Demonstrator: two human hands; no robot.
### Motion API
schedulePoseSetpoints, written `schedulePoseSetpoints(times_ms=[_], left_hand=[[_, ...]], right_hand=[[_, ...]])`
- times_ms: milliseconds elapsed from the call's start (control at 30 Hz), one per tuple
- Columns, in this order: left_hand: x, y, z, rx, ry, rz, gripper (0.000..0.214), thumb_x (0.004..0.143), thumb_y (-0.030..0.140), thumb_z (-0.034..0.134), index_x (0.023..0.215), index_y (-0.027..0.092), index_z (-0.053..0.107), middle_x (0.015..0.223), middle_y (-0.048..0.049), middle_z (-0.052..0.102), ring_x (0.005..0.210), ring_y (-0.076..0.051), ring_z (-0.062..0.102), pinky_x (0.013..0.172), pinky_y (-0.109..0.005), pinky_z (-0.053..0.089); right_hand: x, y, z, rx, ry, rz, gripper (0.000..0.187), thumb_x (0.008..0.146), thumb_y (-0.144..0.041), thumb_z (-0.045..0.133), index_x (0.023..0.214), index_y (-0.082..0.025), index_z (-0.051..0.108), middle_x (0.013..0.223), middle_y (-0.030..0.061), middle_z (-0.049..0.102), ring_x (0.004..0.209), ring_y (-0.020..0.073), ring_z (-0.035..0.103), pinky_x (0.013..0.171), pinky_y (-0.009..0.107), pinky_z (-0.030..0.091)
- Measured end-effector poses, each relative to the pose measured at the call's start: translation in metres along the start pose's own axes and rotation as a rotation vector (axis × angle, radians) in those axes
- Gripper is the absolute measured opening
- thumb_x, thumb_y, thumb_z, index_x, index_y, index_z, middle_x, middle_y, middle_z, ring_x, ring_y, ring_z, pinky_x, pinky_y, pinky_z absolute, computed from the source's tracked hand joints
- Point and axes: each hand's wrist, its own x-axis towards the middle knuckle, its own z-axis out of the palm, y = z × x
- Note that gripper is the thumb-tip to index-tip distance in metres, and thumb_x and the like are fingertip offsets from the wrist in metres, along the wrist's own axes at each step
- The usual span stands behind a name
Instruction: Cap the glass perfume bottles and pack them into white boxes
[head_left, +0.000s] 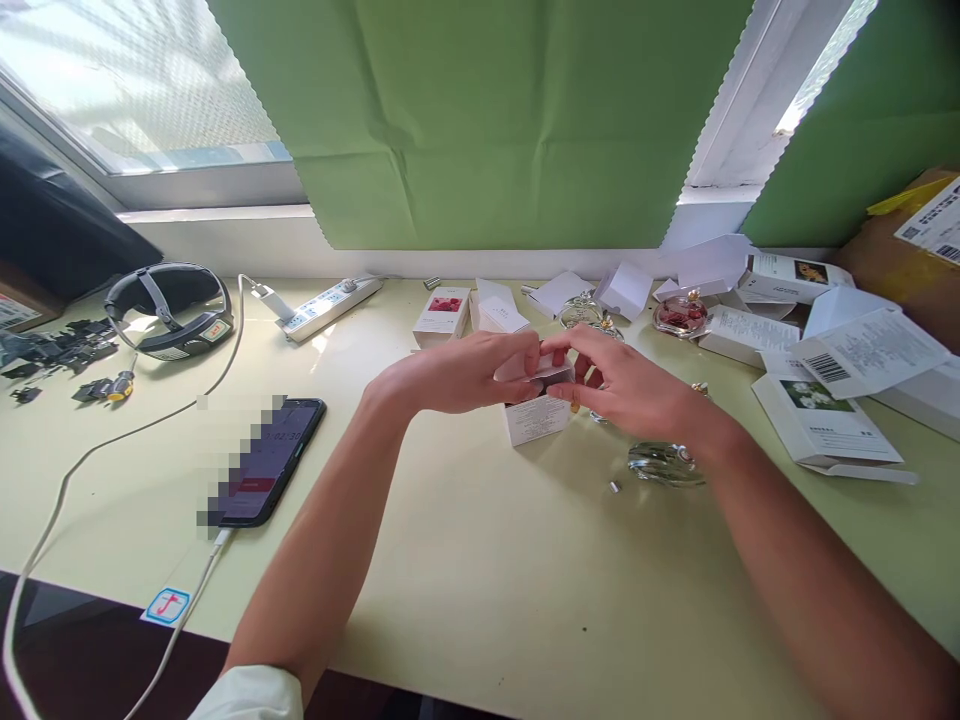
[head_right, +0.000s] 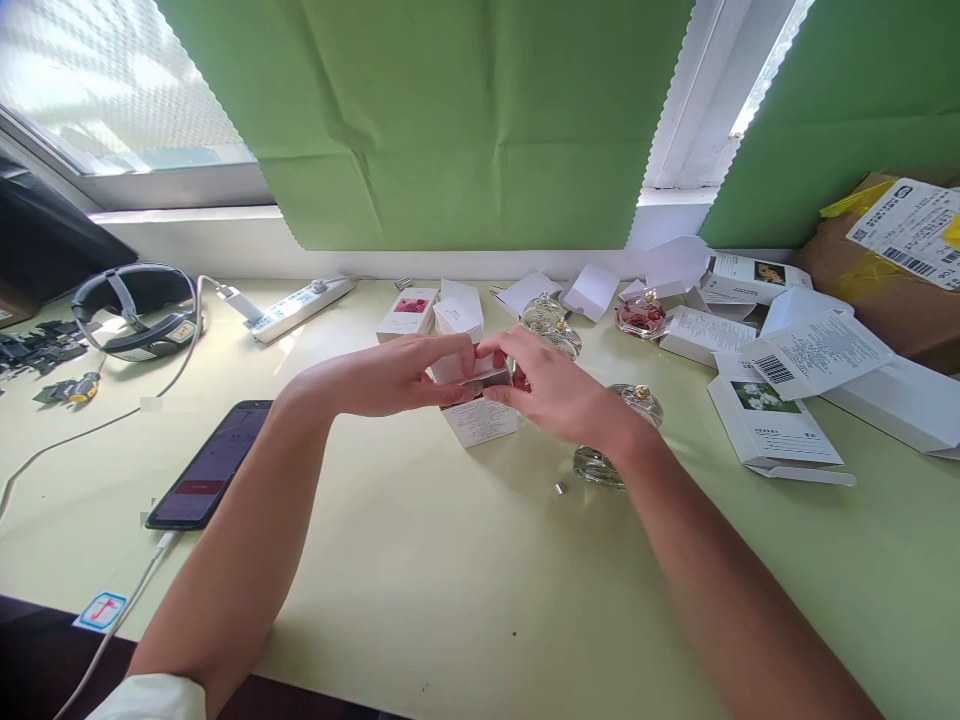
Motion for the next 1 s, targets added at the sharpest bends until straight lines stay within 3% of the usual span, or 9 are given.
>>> schedulePoseSetpoints(times_ms=[167,367,533,667,800,1000], left_hand=[[-0.010,-0.003,-0.011,0.010,-0.050,0.010,0.034,0.093,0.045,0.053,0.125,0.033,0.057,0.104,0.0002,0.069,0.076,-0.013,0.060,0.063,-0.022,0.039],[-0.007,-0.002,-0.009,0.092,0.050,-0.025,0.032,0.096,0.034,0.042,0.122,0.028,0.060,0.093,-0.0019,0.068,0.069,-0.013,0.057,0.061,-0.023,0.039],[-0.007,-0.006,-0.008,0.063,0.045,0.005,0.034,0.098,0.035,0.039,0.126,0.028,0.058,0.096,-0.0025,0.068,0.075,-0.013,0.059,0.063,-0.023,0.041],[-0.010,-0.010,-0.011,-0.009,-0.019,0.009,0.040,0.099,0.042,0.041,0.135,0.032,0.052,0.103,-0.0027,0.070,0.082,-0.014,0.064,0.065,-0.022,0.043],[-0.009,-0.009,-0.010,-0.001,0.012,-0.041,0.037,0.099,0.038,0.041,0.132,0.031,0.055,0.105,-0.0029,0.070,0.086,-0.015,0.067,0.067,-0.023,0.045],[-0.007,-0.005,-0.009,-0.016,0.009,-0.034,0.033,0.099,0.032,0.040,0.128,0.029,0.057,0.105,-0.0026,0.070,0.083,-0.014,0.069,0.068,-0.024,0.046]], right_hand=[[-0.005,0.003,-0.017,0.140,-0.077,0.147,0.041,0.095,-0.054,0.050,0.130,-0.034,0.056,0.102,0.0027,0.070,0.084,0.0195,0.065,0.075,0.038,0.054],[0.000,0.012,-0.014,0.210,0.034,0.142,0.034,0.095,-0.048,0.053,0.121,-0.029,0.064,0.116,0.0052,0.069,0.092,0.0195,0.065,0.077,0.038,0.056],[0.004,0.018,-0.010,0.359,0.029,0.166,0.034,0.093,-0.046,0.058,0.122,-0.029,0.062,0.118,0.0061,0.068,0.091,0.0192,0.067,0.078,0.039,0.059],[0.004,0.020,-0.008,0.383,-0.003,0.165,0.037,0.092,-0.046,0.059,0.125,-0.030,0.059,0.109,0.0048,0.070,0.082,0.0188,0.068,0.075,0.041,0.059],[0.002,0.016,-0.008,0.375,-0.015,0.177,0.041,0.091,-0.046,0.061,0.127,-0.030,0.057,0.099,0.0035,0.069,0.078,0.0187,0.068,0.075,0.042,0.058],[0.002,0.016,-0.014,0.427,0.031,0.187,0.037,0.085,-0.047,0.068,0.117,-0.027,0.066,0.108,0.0066,0.071,0.100,0.0239,0.066,0.082,0.043,0.057]])
